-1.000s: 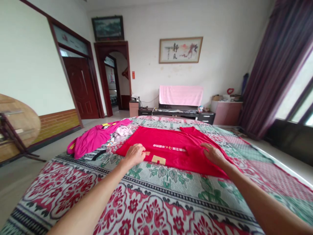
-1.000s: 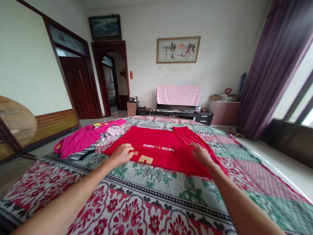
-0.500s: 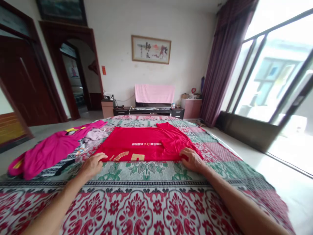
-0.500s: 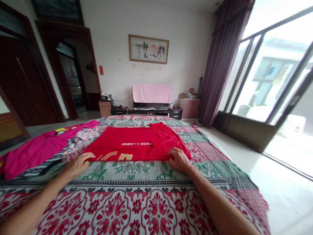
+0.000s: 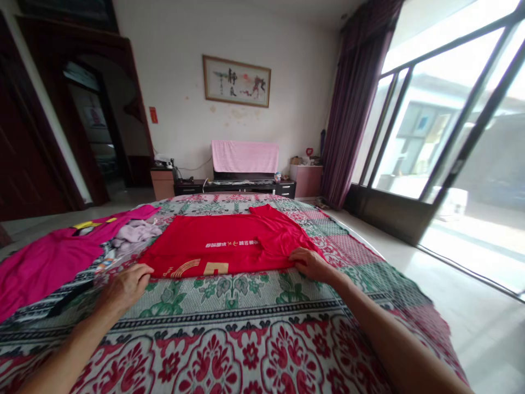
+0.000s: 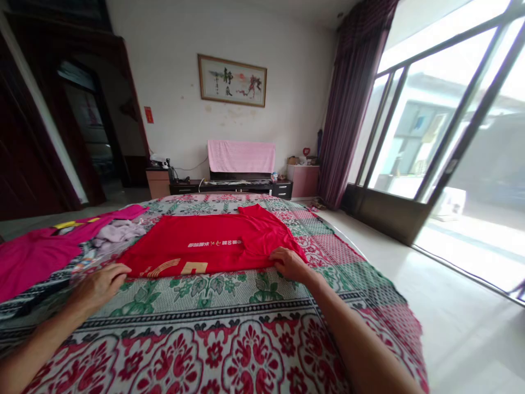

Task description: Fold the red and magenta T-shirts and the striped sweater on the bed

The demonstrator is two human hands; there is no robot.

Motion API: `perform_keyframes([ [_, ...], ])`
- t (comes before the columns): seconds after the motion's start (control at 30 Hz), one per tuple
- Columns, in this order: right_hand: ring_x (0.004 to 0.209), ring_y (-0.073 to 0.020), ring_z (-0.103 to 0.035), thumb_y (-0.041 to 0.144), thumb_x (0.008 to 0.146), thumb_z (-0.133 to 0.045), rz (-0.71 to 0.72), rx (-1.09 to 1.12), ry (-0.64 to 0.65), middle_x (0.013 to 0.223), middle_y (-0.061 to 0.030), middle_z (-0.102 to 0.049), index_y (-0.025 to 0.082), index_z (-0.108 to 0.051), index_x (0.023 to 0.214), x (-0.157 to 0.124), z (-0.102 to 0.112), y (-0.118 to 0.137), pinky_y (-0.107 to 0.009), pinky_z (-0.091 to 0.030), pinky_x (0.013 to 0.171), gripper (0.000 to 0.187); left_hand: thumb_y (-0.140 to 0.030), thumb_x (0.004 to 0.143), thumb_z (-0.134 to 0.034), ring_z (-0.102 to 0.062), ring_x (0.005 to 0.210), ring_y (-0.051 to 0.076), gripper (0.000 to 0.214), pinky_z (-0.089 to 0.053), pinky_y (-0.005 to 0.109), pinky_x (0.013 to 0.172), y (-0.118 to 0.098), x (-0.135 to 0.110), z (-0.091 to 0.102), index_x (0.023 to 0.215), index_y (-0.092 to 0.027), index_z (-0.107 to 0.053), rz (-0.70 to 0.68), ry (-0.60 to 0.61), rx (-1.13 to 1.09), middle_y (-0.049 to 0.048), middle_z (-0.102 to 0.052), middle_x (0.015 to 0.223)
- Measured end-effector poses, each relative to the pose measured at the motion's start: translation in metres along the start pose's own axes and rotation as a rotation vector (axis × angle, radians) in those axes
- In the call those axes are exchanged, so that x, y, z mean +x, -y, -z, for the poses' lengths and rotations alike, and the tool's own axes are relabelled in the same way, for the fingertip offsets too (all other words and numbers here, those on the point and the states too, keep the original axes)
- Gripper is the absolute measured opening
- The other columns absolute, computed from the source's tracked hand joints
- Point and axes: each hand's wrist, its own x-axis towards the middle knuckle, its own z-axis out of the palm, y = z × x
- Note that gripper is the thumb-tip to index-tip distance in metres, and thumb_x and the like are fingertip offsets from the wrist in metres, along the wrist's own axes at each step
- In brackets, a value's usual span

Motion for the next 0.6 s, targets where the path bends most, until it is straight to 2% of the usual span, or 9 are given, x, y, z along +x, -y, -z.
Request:
perform_keyframes([
  [0.27,0.082,-0.0156,-0.060,0.011,0.078,-0.043,-0.144,-0.225,0.101,0.091,-0.0057,-0.066,0.019,-0.067,0.087,0.009,0.003,0.016,-0.024,-0.043,0.075,0.027,-0.031,0.077,-0.035,-0.064,0.085,0.021,0.032,-0.048,0.032,0.082,0.009,-0.001,-0.006,0.083,-0.019,-0.064,-0.029,-0.013,0.054,0.0081,-0.069,0.091],
  [0.47,0.090,-0.0172,-0.058,0.005,0.069,-0.045,-0.158,-0.238,0.161,0.096,-0.0074,-0.064,0.017,-0.064,0.090,0.005,0.008,0.004,-0.025,-0.041,0.080,0.031,-0.026,0.077,-0.037,-0.064,0.087,0.021,0.031,-0.049,0.031,0.083,0.006,0.000,-0.007,0.084,-0.018,-0.065,-0.043,-0.015,0.056,0.0091,-0.069,0.093],
  [0.6,0.083,-0.0156,-0.058,0.007,0.076,-0.042,-0.277,-0.288,0.115,0.094,-0.0067,-0.063,0.018,-0.064,0.089,0.002,0.007,0.003,-0.024,-0.040,0.074,0.027,-0.024,0.077,-0.037,-0.064,0.087,0.021,0.031,-0.049,0.032,0.084,0.008,0.000,-0.009,0.083,-0.018,-0.066,-0.042,-0.031,0.073,0.0095,-0.069,0.093],
])
